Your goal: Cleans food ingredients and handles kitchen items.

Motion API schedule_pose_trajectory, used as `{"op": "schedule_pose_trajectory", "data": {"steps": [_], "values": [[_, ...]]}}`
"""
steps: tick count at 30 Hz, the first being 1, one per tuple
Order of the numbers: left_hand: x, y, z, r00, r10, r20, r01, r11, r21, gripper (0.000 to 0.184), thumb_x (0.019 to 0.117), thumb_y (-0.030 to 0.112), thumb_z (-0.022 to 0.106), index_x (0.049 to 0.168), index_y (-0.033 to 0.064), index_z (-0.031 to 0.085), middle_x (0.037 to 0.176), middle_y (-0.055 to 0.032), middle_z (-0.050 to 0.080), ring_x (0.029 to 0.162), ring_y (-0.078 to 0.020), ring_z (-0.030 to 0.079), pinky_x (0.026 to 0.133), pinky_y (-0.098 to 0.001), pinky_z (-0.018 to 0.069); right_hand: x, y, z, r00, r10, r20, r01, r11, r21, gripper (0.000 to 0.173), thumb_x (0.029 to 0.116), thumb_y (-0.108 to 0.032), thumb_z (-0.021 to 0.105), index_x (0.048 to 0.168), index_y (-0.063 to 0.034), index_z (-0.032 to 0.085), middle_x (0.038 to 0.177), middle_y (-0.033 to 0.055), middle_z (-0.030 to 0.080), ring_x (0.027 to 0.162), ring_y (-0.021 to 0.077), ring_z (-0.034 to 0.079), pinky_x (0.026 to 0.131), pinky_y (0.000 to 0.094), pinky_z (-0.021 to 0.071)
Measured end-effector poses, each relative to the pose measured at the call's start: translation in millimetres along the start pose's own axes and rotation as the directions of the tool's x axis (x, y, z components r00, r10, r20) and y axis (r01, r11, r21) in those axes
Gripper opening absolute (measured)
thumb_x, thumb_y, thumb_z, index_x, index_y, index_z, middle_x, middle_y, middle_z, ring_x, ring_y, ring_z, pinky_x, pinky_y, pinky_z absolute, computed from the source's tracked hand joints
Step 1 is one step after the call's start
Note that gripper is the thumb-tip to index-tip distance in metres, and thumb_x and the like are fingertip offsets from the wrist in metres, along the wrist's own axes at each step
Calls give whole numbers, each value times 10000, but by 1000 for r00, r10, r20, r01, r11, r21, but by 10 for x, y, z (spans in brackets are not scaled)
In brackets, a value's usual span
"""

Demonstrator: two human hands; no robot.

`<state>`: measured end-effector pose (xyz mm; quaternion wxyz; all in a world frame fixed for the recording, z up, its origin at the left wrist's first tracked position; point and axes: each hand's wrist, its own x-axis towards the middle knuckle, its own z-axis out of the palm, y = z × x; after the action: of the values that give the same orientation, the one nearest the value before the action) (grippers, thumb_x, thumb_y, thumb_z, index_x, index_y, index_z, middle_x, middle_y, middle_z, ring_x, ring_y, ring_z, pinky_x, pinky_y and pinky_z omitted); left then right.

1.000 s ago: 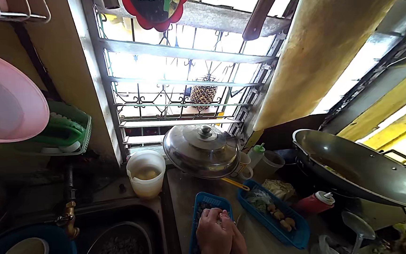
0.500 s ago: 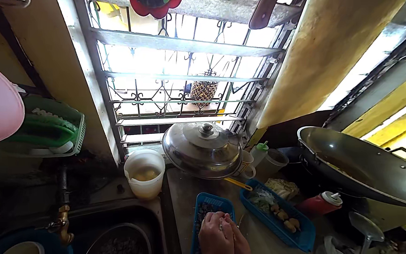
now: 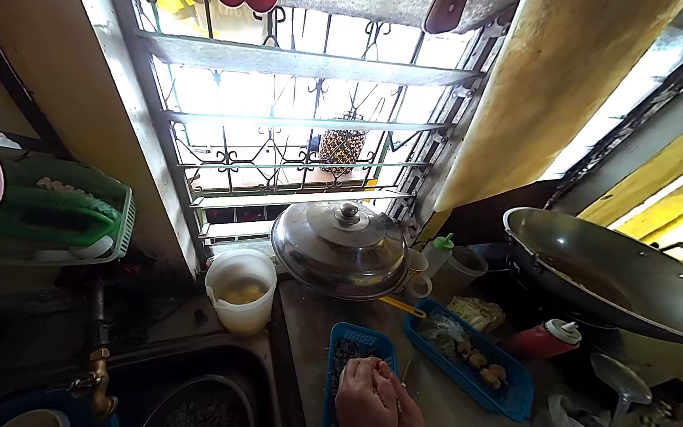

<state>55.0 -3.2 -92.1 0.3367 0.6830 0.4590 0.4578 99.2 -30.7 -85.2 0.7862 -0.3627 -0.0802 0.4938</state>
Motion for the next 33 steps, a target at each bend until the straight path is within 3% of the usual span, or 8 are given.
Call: {"op": "schedule_pose_trajectory", "data": {"steps": [8, 13, 19, 22, 26, 28, 31, 33], "values": [[-1, 2, 55, 998, 32, -50, -32, 999, -5, 298, 912, 132, 533, 1022, 42, 795, 1019, -118, 750, 956, -240, 733, 828, -382, 611, -27, -111, 118, 999, -12, -40, 6, 990, -141, 365, 1105, -138, 271, 1092, -5, 610, 930, 36, 729, 915, 51, 704, 861, 218, 573], [-9, -8, 84, 1000, -4, -3, 4, 1000, 8, 278, 918, 143, 555, 1036, 59, 793, 1033, -106, 748, 981, -244, 724, 847, -396, 604, 7, -57, -43, 1000, 20, 2, -20, 999, -27, 368, 1095, -194, 306, 1072, -87, 658, 991, 17, 756, 978, 70, 713, 886, 256, 577], [36, 152, -101, 999, -51, 14, 51, 998, -47, 286, 949, 176, 547, 1044, 50, 786, 1035, -124, 744, 997, -271, 715, 863, -424, 589, -132, -145, 206, 998, 38, 43, -33, 993, -113, 402, 1110, -167, 233, 1071, -145, 633, 964, -69, 750, 945, -19, 700, 850, 165, 569], [90, 189, -461, 993, -7, -119, -8, 992, -122, 300, 940, 141, 523, 1056, 43, 782, 1036, -104, 739, 992, -212, 708, 859, -369, 593, -186, -16, 401, 984, -23, 178, 59, 977, -204, 330, 1084, -173, 353, 1047, -148, 680, 943, -55, 751, 914, 19, 708, 825, 214, 589], [158, -76, -1293, 975, -98, -197, 61, 981, -186, 329, 979, 104, 471, 1106, -51, 732, 1094, -159, 725, 1056, -190, 693, 957, -353, 561, -294, 528, 975, 945, 124, 301, -1, 925, -379, 285, 1044, -172, 400, 1110, -46, 646, 993, 13, 714, 942, 85, 686, 848, 291, 584], [180, -452, -1603, 929, -314, -194, 258, 929, -267, 336, 1029, 95, 432, 1142, -60, 708, 1113, -164, 720, 1051, -182, 690, 968, -360, 548, -218, 1013, 1091, 913, 288, 289, -131, 877, -462, 346, 1095, -192, 341, 1164, -6, 625, 1006, 54, 693, 928, 113, 676, 830, 311, 579], [190, -1105, -1996, 747, -656, -111, 555, 706, -440, 370, 1100, 160, 393, 1147, -5, 720, 1103, -135, 728, 1036, -193, 686, 948, -392, 547, -85, 1680, 1151, 841, 533, 93, -387, 714, -584, 432, 1128, -337, 351, 1179, -25, 644, 983, 107, 693, 892, 190, 680, 797, 395, 573], [173, -1466, -2233, 634, -770, -71, 663, 588, -464, 379, 1104, 238, 413, 1138, 30, 728, 1120, -141, 723, 1061, -241, 678, 935, -459, 546, 20, 1963, 1136, 780, 625, 26, -474, 617, -629, 491, 1112, -423, 356, 1238, -31, 625, 1079, 151, 690, 990, 247, 679, 863, 463, 564]]}}
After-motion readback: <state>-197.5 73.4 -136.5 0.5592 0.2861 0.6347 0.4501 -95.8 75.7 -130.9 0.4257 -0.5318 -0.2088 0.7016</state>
